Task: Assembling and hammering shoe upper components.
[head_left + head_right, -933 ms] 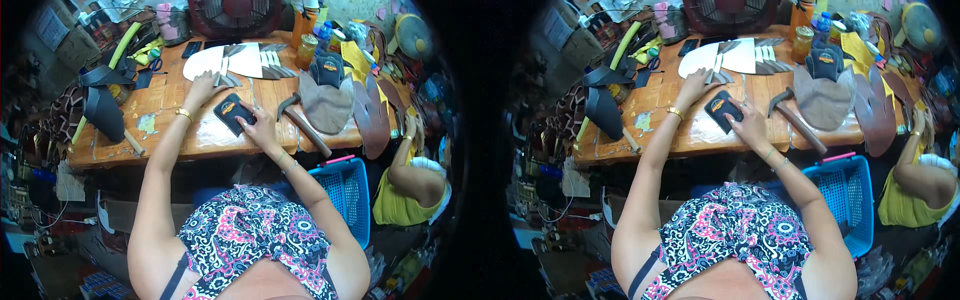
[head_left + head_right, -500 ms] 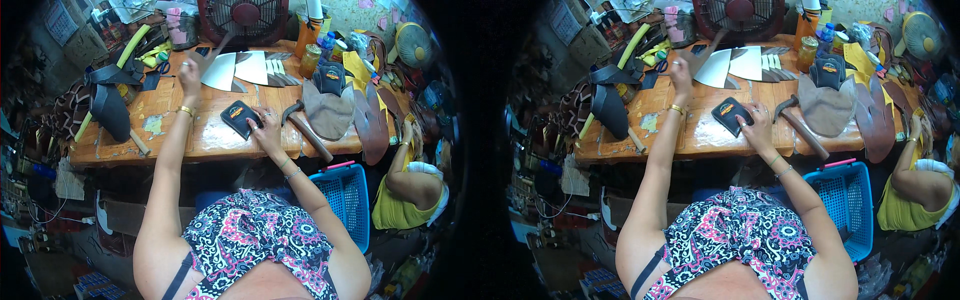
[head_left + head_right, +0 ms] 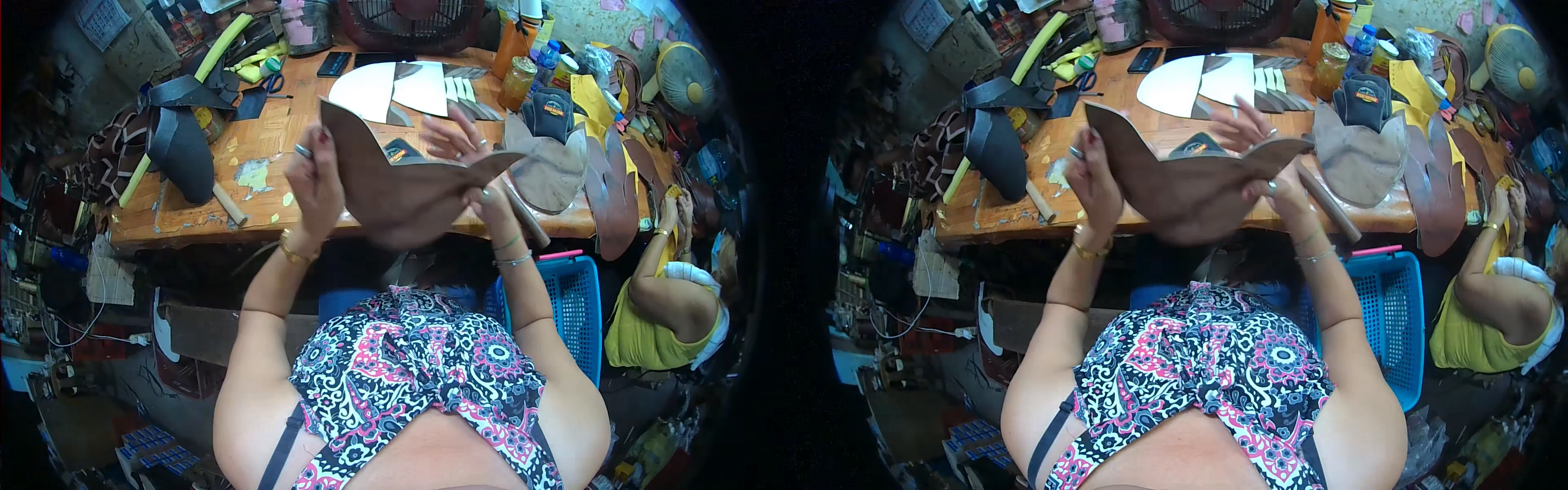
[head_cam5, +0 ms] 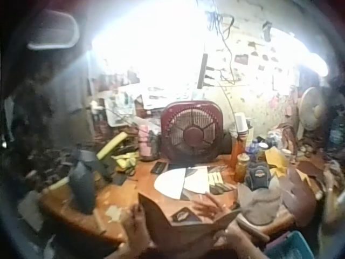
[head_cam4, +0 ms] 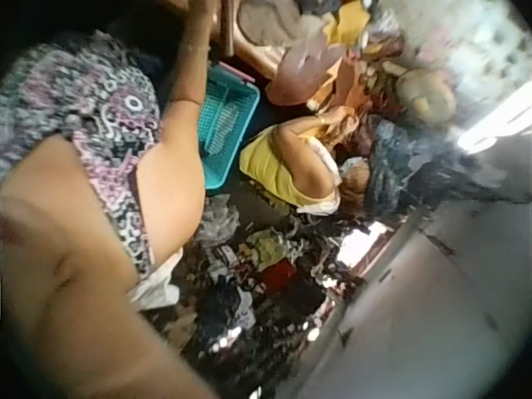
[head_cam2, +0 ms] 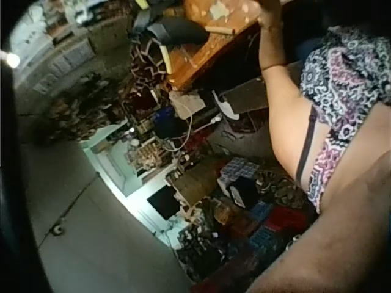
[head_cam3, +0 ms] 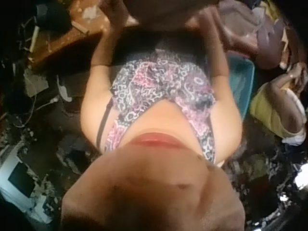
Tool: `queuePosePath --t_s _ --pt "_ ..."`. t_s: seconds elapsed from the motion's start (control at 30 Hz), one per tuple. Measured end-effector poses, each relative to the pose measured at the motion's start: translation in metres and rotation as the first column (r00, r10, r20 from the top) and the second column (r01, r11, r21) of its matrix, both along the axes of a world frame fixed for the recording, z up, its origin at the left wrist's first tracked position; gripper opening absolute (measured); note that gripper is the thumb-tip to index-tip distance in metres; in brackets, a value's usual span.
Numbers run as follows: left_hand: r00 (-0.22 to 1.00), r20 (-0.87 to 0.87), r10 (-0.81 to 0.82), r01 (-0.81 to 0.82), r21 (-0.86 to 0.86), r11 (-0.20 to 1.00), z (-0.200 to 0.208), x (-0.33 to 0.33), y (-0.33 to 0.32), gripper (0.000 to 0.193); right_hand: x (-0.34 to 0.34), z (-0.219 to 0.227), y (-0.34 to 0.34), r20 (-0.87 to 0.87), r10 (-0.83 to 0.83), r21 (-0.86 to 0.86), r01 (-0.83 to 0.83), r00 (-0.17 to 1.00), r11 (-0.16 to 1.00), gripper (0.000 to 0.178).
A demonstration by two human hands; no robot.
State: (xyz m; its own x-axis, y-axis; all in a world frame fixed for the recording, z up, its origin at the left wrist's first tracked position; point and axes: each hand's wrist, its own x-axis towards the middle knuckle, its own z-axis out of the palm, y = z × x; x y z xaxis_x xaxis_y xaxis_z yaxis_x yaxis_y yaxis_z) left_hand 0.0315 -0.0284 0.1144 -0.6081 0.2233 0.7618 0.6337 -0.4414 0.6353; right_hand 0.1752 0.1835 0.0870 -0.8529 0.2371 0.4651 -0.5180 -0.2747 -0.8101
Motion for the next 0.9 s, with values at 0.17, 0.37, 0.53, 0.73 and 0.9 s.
queuePosePath --t_s 0.17,0.37,0.53,0.73,0.9 --pt "0.843 0.361 -0.399 0.407 0.057 0.912 -0.05 0.012 0.007 0.032 0.095 -0.027 0.028 0.524 -0.293 0.343 0.116 0.8 0.932 0.056" --pt "0.972 -0.155 0.177 -0.222 -0.849 0.48 -0.085 -0.027 0.039 0.078 0.16 -0.029 0.01 0.477 -0.421 0.435 0.208 0.772 0.876 0.026" --pt "0.975 -0.198 0.098 -0.22 -0.912 0.345 -0.104 -0.048 0.06 0.104 0.166 -0.037 -0.011 0.483 -0.412 0.386 0.234 0.773 0.892 0.041" --pt "0.95 0.276 -0.147 0.291 -0.607 0.739 -0.103 -0.047 0.075 0.083 0.137 -0.071 -0.019 0.463 -0.432 0.26 0.347 0.774 0.901 0.039" --pt "0.623 0.663 -0.414 0.633 -0.117 0.765 -0.079 -0.027 0.057 0.101 0.118 -0.058 -0.026 0.377 -0.48 0.215 0.429 0.792 0.877 0.032"
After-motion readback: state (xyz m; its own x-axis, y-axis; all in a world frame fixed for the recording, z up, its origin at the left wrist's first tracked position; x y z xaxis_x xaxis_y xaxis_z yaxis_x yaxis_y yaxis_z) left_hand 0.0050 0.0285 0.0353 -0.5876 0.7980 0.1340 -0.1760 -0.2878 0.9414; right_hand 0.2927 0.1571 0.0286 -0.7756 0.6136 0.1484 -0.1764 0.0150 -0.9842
